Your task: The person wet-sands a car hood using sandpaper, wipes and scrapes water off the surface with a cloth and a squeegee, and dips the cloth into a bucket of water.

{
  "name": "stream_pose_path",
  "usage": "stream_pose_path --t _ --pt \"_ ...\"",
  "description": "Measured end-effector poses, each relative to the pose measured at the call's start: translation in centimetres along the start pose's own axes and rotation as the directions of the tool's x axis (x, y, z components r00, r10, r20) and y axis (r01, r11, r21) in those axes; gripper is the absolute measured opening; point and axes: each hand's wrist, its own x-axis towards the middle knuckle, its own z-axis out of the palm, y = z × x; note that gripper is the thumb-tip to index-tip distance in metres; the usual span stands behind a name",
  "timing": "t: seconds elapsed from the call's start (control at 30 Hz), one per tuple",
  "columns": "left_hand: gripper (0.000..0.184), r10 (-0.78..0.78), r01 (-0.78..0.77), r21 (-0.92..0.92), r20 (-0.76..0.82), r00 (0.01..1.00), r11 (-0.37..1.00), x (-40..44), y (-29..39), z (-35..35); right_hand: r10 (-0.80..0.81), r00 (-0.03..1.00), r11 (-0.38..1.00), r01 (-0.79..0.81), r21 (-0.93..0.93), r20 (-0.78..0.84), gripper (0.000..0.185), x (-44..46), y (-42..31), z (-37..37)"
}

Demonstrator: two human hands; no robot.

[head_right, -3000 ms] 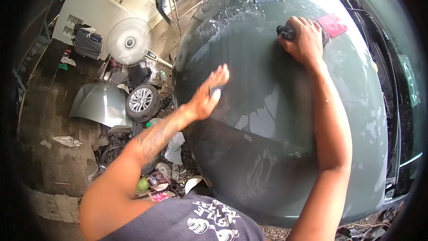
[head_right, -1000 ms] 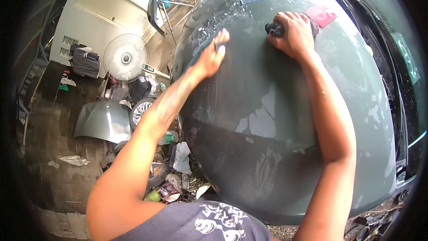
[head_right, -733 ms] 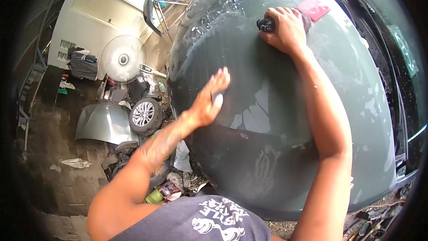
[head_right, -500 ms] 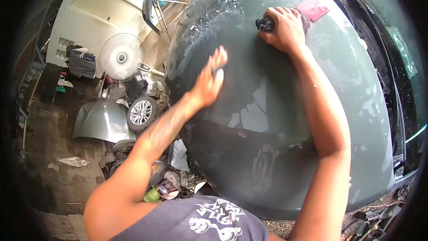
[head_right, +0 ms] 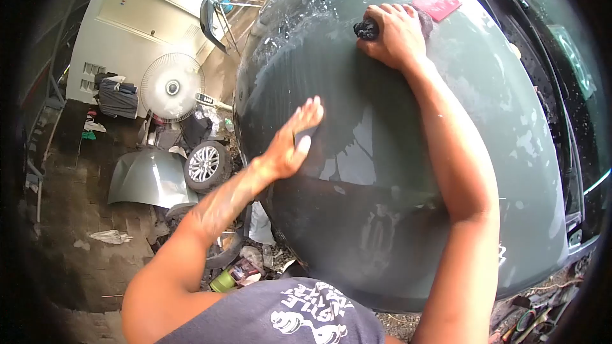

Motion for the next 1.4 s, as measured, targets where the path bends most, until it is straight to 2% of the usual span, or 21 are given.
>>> stream_pose_path --t 0.1,0.17,0.2,0.27,0.33,0.4,0.47,0.53,0.6,0.67,0.73,0.8,0.87,0.93,1.03,1.07,1.13,1.17,1.27,1.33,1.4 --pt "0.052 0.039 -0.037 0.011 -0.145 0.989 0.999 9.1 -6.9 -1.6 -0.005 1.000 1.000 0.005 0.001 0.002 0.045 0.5 0.1 -0.1" --pt "0.051 0.037 -0.016 0.114 -0.190 0.981 0.993 12.2 -9.6 -1.5 0.012 1.000 1.000 -0.012 0.009 0.029 0.045 0.0 -0.2 0.0" --pt "0.052 0.013 0.020 0.145 -0.225 0.974 0.989 11.9 -9.3 -0.8 -0.010 1.000 1.000 0.010 0.001 0.010 0.043 0.0 -0.2 0.0" --pt "0.054 0.022 -0.010 0.060 -0.198 0.980 0.998 4.6 -3.2 0.9 -0.037 0.999 0.999 0.037 -0.004 -0.005 0.041 0.2 0.0 -0.2" --pt "0.058 -0.077 0.075 -0.057 -0.034 0.996 0.996 -1.7 2.1 1.6 -0.019 1.000 1.000 0.019 -0.012 -0.004 0.046 0.2 0.0 0.2" --pt "0.057 -0.024 0.024 -0.022 0.006 1.000 0.999 0.4 -0.1 0.5 -0.012 1.000 1.000 0.012 -0.007 0.001 0.047 -0.2 0.1 0.5" --pt "0.051 0.075 -0.073 0.019 -0.129 0.989 0.997 7.2 -5.1 -0.9 -0.015 1.000 1.000 0.014 -0.022 -0.009 0.047 0.5 0.2 0.0" --pt "0.048 0.049 -0.027 0.117 -0.196 0.979 0.993 13.7 -10.6 -1.7 0.016 0.999 1.000 -0.016 -0.007 0.048 0.049 0.2 -0.1 -0.2" --pt "0.051 0.019 0.008 0.095 -0.278 0.961 0.995 10.4 -7.4 0.2 -0.021 0.999 0.999 0.022 -0.032 0.031 0.050 0.2 0.2 0.3" --pt "0.056 -0.004 0.012 0.039 -0.203 0.979 0.999 2.7 -1.6 1.9 -0.019 1.000 0.999 0.019 -0.038 0.019 0.050 0.3 0.3 0.3" --pt "0.060 -0.057 0.056 -0.032 -0.037 0.998 0.998 -1.3 1.2 2.2 -0.019 1.000 0.999 0.019 -0.046 0.010 0.051 0.2 0.3 0.3" --pt "0.058 0.046 -0.045 0.028 -0.039 0.998 0.999 2.7 -1.7 0.4 0.005 1.000 0.998 -0.004 -0.058 0.030 0.050 0.3 0.2 0.3" --pt "0.052 0.062 -0.059 0.021 -0.152 0.987 0.998 9.7 -6.8 -1.1 0.003 1.000 0.999 -0.002 -0.054 0.021 0.050 0.7 0.4 0.0" --pt "0.052 0.014 0.016 0.142 -0.208 0.978 0.990 13.5 -8.6 -1.4 0.003 0.999 0.999 -0.002 -0.037 0.041 0.050 0.0 0.2 0.3" --pt "0.056 0.010 0.007 0.089 -0.191 0.982 0.996 4.1 -1.8 1.3 -0.007 0.999 0.999 0.008 -0.032 0.033 0.049 0.3 0.2 0.2" --pt "0.057 0.006 0.000 0.047 -0.119 0.993 0.999 0.5 0.4 2.1 -0.005 1.000 1.000 0.006 -0.027 0.026 0.049 0.2 0.1 0.3" --pt "0.058 -0.038 0.038 0.005 0.002 0.999 0.999 -0.5 1.8 1.4 -0.020 1.000 0.999 0.020 -0.033 -0.003 0.048 0.2 0.2 0.3" --pt "0.057 0.046 -0.045 0.036 -0.026 0.999 0.998 1.5 -0.1 0.8 -0.035 0.999 0.999 0.035 -0.035 -0.016 0.047 0.1 0.3 0.4" --pt "0.052 0.045 -0.023 0.149 -0.148 0.988 0.988 11.4 -7.4 -1.2 -0.025 0.999 0.999 0.025 -0.022 0.027 0.046 0.3 0.3 0.1" --pt "0.053 0.002 0.042 0.192 -0.226 0.974 0.980 12.8 -7.0 -0.5 -0.065 0.998 0.997 0.066 -0.034 0.027 0.046 0.1 0.3 0.1" --pt "0.054 0.021 0.011 0.127 -0.246 0.969 0.992 6.6 -2.8 2.0 -0.067 0.995 0.998 0.066 0.010 0.068 0.043 0.5 0.4 -0.4"
